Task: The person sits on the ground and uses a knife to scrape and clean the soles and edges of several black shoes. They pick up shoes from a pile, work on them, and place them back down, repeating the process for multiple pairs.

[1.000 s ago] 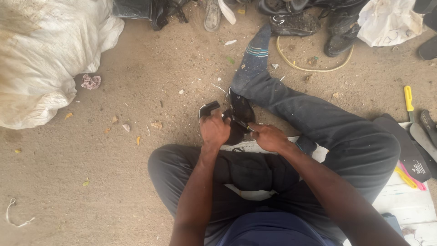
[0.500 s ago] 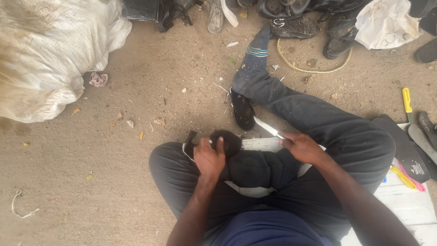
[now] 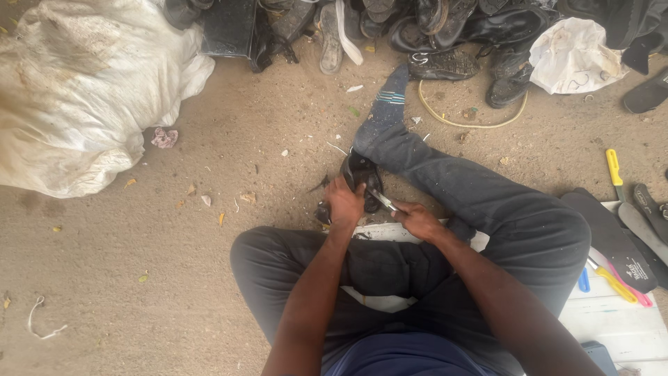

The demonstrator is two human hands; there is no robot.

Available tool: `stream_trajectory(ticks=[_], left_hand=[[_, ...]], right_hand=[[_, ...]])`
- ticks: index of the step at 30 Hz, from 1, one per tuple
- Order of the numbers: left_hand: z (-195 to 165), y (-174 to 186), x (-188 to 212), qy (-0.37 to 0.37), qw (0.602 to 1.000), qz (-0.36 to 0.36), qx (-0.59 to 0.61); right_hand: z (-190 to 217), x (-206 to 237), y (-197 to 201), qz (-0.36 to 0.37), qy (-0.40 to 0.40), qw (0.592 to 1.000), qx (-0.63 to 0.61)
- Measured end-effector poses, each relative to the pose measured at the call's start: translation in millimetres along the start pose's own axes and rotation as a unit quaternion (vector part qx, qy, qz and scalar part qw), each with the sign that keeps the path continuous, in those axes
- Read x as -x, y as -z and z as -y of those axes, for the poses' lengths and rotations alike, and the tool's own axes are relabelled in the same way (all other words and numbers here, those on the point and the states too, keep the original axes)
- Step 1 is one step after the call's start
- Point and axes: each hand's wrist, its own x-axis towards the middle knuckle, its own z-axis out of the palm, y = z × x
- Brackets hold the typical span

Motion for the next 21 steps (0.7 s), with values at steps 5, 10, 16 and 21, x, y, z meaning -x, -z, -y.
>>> stream_trajectory(ticks=[5, 10, 16, 21], left_hand=[[-6, 8, -20, 0.031, 0.997, 0.050, -0.048], [-14, 33, -14, 0.127, 0.989, 0.056, 0.043], [-28, 102, -91, 0.466, 0.760, 0.037, 0.452], [18, 198, -132, 0.468, 0.721, -0.162, 0.484]], right_hand=[[9, 4, 9, 0.005, -0.001, 1.000, 0.006], [22, 40, 6, -0.026, 0.032, 0.977, 0.207], [34, 57, 6, 0.011, 0.017, 0.958, 0.287], [33, 47, 6, 0.022, 0.023, 0.965, 0.262]])
